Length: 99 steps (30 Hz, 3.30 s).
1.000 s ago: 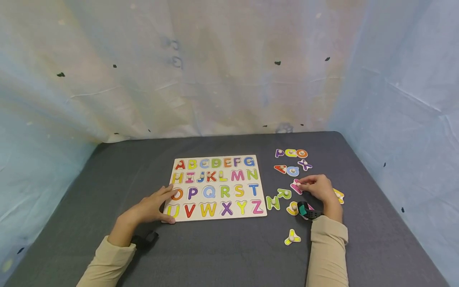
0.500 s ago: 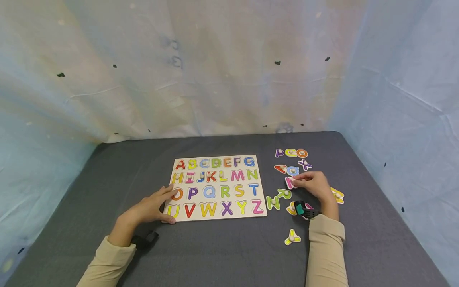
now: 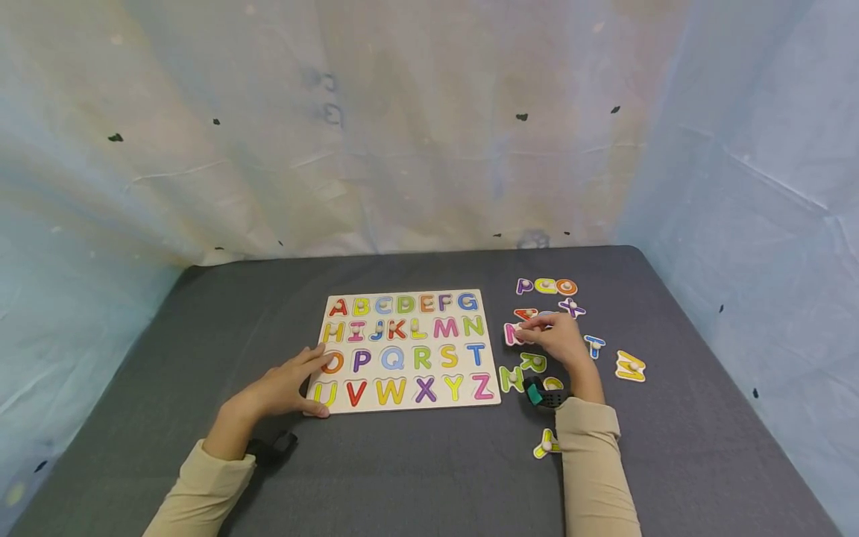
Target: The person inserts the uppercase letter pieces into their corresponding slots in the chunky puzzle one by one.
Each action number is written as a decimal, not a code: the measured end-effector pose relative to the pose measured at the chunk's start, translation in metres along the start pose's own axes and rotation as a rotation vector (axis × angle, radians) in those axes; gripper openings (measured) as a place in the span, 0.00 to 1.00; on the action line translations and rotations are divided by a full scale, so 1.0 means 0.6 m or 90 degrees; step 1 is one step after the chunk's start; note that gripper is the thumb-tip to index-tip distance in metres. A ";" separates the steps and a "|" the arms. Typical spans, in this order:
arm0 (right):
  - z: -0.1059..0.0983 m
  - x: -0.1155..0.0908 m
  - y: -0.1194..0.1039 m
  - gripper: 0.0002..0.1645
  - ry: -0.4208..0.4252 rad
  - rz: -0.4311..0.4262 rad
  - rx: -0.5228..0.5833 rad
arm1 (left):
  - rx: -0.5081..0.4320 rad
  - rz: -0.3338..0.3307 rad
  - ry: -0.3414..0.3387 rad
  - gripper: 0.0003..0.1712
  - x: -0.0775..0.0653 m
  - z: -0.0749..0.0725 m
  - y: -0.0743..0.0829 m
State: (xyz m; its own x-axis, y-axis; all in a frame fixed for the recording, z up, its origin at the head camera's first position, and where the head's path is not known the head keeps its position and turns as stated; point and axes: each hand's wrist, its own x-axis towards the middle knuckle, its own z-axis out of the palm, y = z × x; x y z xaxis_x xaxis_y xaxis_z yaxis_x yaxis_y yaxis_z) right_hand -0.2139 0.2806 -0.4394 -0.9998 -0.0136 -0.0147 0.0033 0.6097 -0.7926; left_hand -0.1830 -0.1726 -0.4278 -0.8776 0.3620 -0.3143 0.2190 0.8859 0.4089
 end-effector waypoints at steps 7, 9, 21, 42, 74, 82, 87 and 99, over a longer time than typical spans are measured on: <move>0.046 0.017 -0.020 0.16 0.009 -0.005 -0.011 | 0.001 0.002 0.001 0.57 -0.001 -0.001 0.002; 0.060 0.021 -0.026 0.15 0.012 -0.014 -0.012 | 0.002 0.001 0.001 0.57 -0.001 0.000 0.002; 0.137 0.044 -0.082 0.14 -0.006 0.015 0.031 | 0.008 0.008 0.008 0.57 -0.002 -0.002 0.001; 0.191 0.065 -0.103 0.14 0.067 0.097 0.027 | 0.016 0.015 0.013 0.57 -0.001 -0.001 0.000; 0.101 0.016 -0.085 0.17 -0.025 0.037 0.019 | 0.014 0.014 0.011 0.57 -0.001 -0.001 0.000; 0.069 -0.017 -0.049 0.17 -0.082 0.021 -0.003 | 0.015 0.016 0.014 0.57 -0.003 -0.002 0.001; 0.053 -0.044 -0.027 0.17 -0.112 -0.015 0.022 | 0.014 0.012 0.013 0.56 -0.003 -0.002 0.002; 0.037 -0.076 0.008 0.13 -0.125 -0.082 -0.004 | 0.019 0.006 0.007 0.57 -0.003 -0.001 0.000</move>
State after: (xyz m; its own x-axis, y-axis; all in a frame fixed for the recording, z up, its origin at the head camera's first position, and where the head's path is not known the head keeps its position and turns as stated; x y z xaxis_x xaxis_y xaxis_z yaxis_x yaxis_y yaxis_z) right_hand -0.1680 0.2664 -0.4561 -0.9688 -0.2457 -0.0321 -0.1255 0.5981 -0.7916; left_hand -0.1819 -0.1735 -0.4269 -0.8802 0.3674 -0.3005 0.2397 0.8905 0.3868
